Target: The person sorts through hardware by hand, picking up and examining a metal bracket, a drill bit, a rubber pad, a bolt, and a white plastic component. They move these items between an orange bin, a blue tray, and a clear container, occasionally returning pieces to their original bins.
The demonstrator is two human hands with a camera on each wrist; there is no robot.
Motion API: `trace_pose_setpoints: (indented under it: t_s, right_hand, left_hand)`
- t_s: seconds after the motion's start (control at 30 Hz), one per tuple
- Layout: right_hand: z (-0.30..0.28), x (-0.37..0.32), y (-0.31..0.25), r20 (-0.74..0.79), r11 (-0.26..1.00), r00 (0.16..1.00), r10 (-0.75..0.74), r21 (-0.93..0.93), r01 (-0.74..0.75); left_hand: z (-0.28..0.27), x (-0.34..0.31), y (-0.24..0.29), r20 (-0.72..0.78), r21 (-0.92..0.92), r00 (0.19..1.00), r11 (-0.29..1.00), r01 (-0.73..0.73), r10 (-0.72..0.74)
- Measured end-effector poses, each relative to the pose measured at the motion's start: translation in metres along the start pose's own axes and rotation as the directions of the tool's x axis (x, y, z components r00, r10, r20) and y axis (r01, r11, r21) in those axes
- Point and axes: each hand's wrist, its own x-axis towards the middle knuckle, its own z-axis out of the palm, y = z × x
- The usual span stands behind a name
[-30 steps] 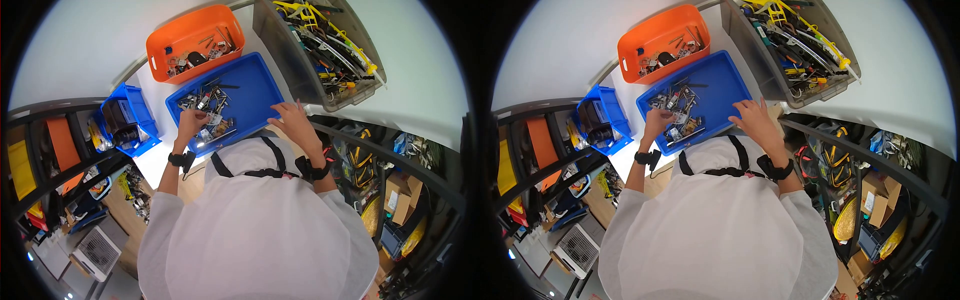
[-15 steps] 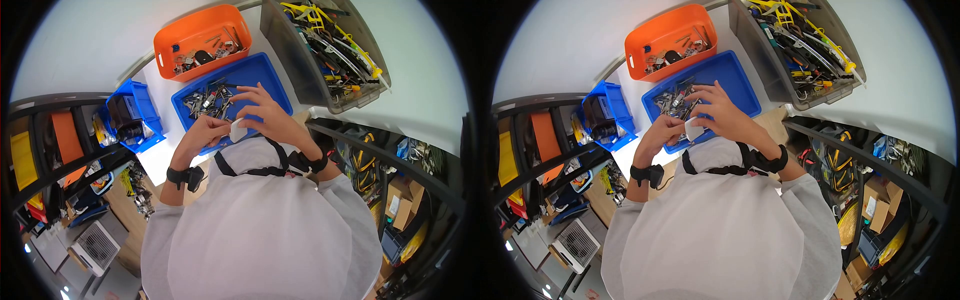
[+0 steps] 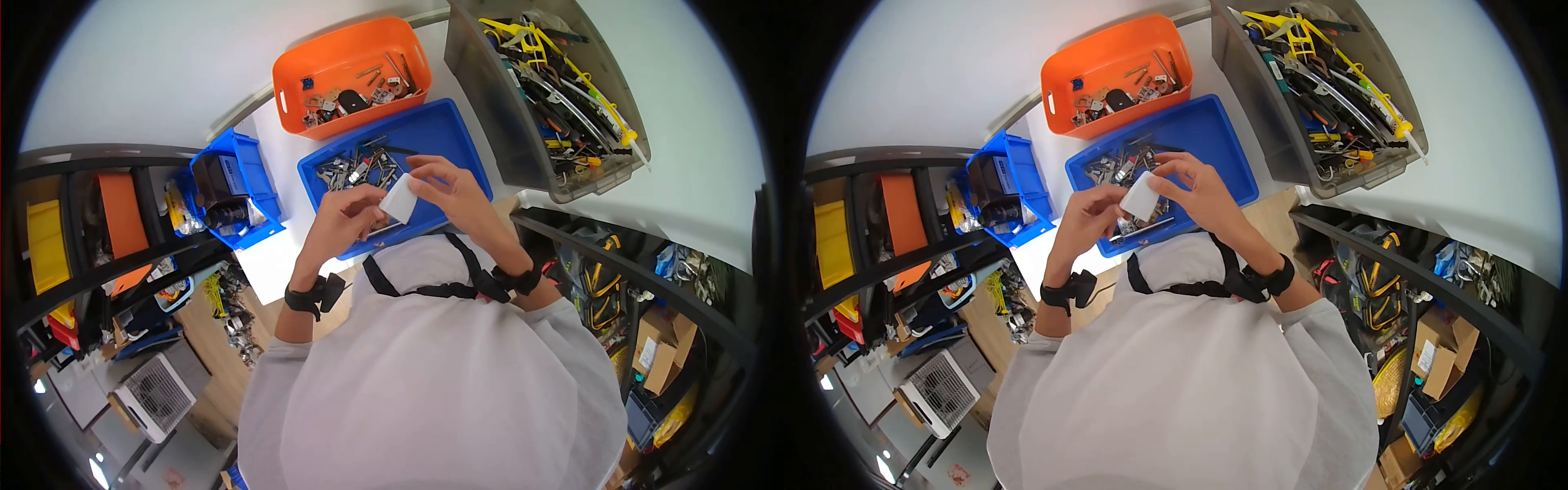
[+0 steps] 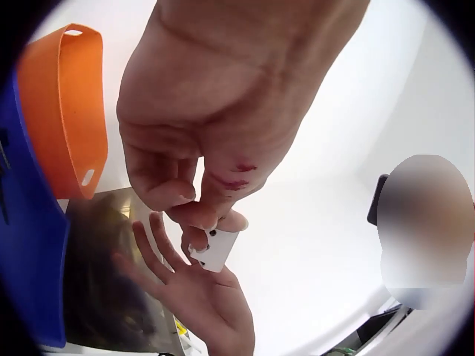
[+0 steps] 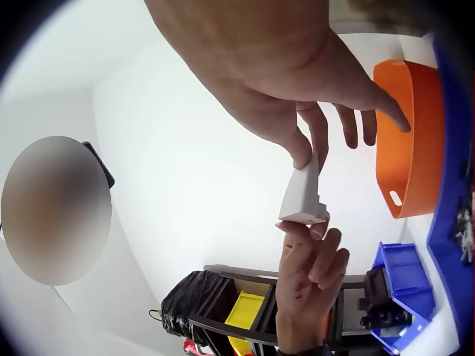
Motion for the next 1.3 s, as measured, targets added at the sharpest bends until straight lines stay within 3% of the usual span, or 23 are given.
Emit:
trace_pose_setpoints:
  t_s: [0.07,0.2,0.27,0.3,0.37,0.4,0.47,0.57,0.67,0.77,0.83,1.0,1.07,1.13,1.27,1.3]
  right_hand:
    - [0.0,-0.001,0.004,-0.044,0.998,0.998,-0.042,-0.052,0.04]
    - [-0.011,-0.015,0.011,-0.096,0.982,0.995,0.018,-0.186,-0.035]
    - [-0.019,-0.022,0.02,-0.115,0.974,0.993,0.026,-0.219,-0.051]
    - [-0.023,-0.027,0.025,-0.129,0.964,0.992,0.009,-0.263,-0.042]
    - [-0.028,-0.038,0.032,-0.151,0.953,0.988,-0.007,-0.3,-0.039]
    - [-0.03,-0.043,0.034,-0.169,0.949,0.985,0.025,-0.304,-0.077]
    - [-0.034,-0.052,0.039,-0.202,0.947,0.978,0.055,-0.301,-0.115]
    - [-0.04,-0.063,0.048,-0.242,0.946,0.97,0.011,-0.312,-0.088]
    - [-0.044,-0.072,0.048,-0.285,0.95,0.956,0.069,-0.273,-0.15]
    - [-0.05,-0.075,0.051,-0.34,0.954,0.939,0.057,-0.259,-0.151]
    - [-0.054,-0.076,0.059,-0.359,0.948,0.932,-0.047,-0.311,-0.072]
    - [-0.065,-0.072,0.057,-0.348,0.96,0.938,0.004,-0.262,-0.102]
    - [-0.067,-0.068,0.056,-0.336,0.967,0.941,0.027,-0.231,-0.111]
    - [-0.067,-0.064,0.054,-0.332,0.967,0.942,0.045,-0.223,-0.125]
    - [-0.064,-0.054,0.055,-0.298,0.965,0.954,0.028,-0.242,-0.103]
    - [-0.063,-0.052,0.055,-0.283,0.965,0.958,0.04,-0.236,-0.109]
  left_hand:
    - [-0.009,0.009,-0.003,-0.053,0.083,0.998,0.996,-0.027,0.032]
    - [-0.063,0.047,-0.025,-0.385,0.295,0.915,0.956,0.001,0.117]
    - [-0.095,0.067,-0.031,-0.496,0.494,0.858,0.855,0.154,0.132]
    - [-0.114,0.079,-0.043,-0.485,0.502,0.864,0.852,0.151,0.132]
    - [-0.153,0.104,-0.075,-0.493,0.72,0.809,0.671,0.175,0.318]
    - [-0.163,0.112,-0.084,-0.482,0.726,0.816,0.666,0.168,0.32]
    - [-0.179,0.128,-0.095,-0.553,0.735,0.798,0.591,0.332,0.239]
    - [-0.199,0.145,-0.111,-0.532,0.764,0.831,0.516,0.387,0.165]
    - [-0.207,0.155,-0.125,-0.534,0.787,0.835,0.438,0.434,0.131]
    - [-0.205,0.159,-0.13,-0.524,0.789,0.846,0.432,0.438,0.099]
    - [-0.194,0.155,-0.122,-0.527,0.813,0.833,0.39,0.433,0.172]
    - [-0.156,0.125,-0.088,-0.531,0.801,0.808,0.462,0.381,0.254]
    - [-0.137,0.108,-0.078,-0.526,0.803,0.775,0.503,0.319,0.349]
    - [-0.115,0.091,-0.079,-0.516,0.795,0.79,0.528,0.299,0.33]
    - [-0.075,0.061,-0.126,-0.423,0.767,0.895,0.583,0.27,0.141]
    - [-0.064,0.054,-0.141,-0.397,0.767,0.918,0.556,0.32,0.02]
